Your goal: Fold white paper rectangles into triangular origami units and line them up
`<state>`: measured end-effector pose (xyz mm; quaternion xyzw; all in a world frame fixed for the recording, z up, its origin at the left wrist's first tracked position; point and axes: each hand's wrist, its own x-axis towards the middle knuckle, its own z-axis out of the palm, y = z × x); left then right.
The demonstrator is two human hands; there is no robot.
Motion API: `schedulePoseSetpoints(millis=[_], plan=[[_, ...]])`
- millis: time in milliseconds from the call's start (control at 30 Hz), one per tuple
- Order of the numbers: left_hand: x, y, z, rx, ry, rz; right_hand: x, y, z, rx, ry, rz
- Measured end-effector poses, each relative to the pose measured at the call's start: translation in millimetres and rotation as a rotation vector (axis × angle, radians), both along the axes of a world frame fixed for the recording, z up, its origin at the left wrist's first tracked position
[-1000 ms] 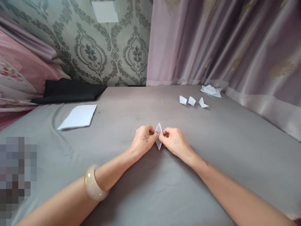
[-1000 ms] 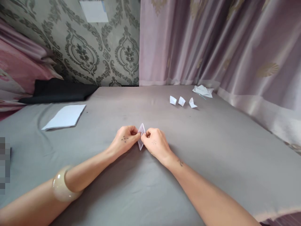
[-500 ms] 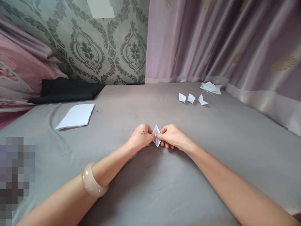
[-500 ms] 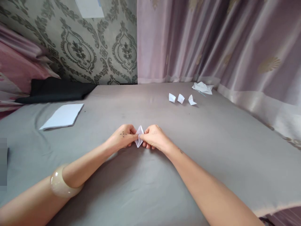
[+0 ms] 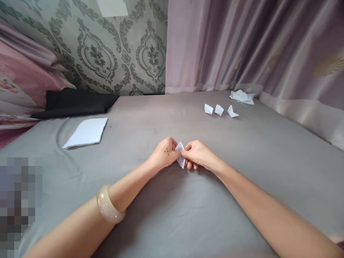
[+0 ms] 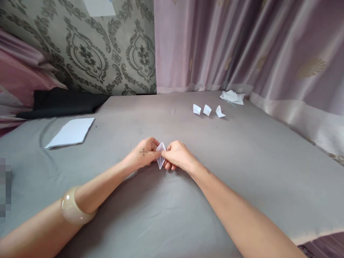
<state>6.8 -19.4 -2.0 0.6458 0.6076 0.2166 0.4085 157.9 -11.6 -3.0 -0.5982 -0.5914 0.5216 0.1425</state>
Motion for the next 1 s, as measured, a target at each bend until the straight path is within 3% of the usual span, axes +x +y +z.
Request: schedulePoseSetpoints(millis=[267,633,700,767,833,900,1000], plan=[[0.3,3.2,9.0,-0.088,0.035,-0.070,-0.3,-1.6,1.5,-0.004,0.022,-0.004],[-0.7,-2.9,6.0,0.016,0.061,-0.048,-2.4,-11.0,10.9,0.047,-0.007,-0.006],[-2.5,-4.2,2.7,0.049,0.041,-0.045,3.5,-19.0,18.7,0.110,0.018,0.003],[-4.1,-5.0,-0.4,0.071,0.020,-0.042,11.0,-28.9,28.7,0.293,-0.038,0.012],[-5.2,-5.5,-2.4,0.069,-0.009,-0.044,17.2,-38.7,38.1,0.513,-0.096,0.154],[-5.9,-6.1,-3.1,0.049,-0.037,-0.041,20.1,-46.6,44.5,0.594,-0.170,0.331],[-6.8,-6.6,-3.6,0.034,-0.072,-0.040,18.1,-54.0,46.2,0.655,-0.333,0.433]])
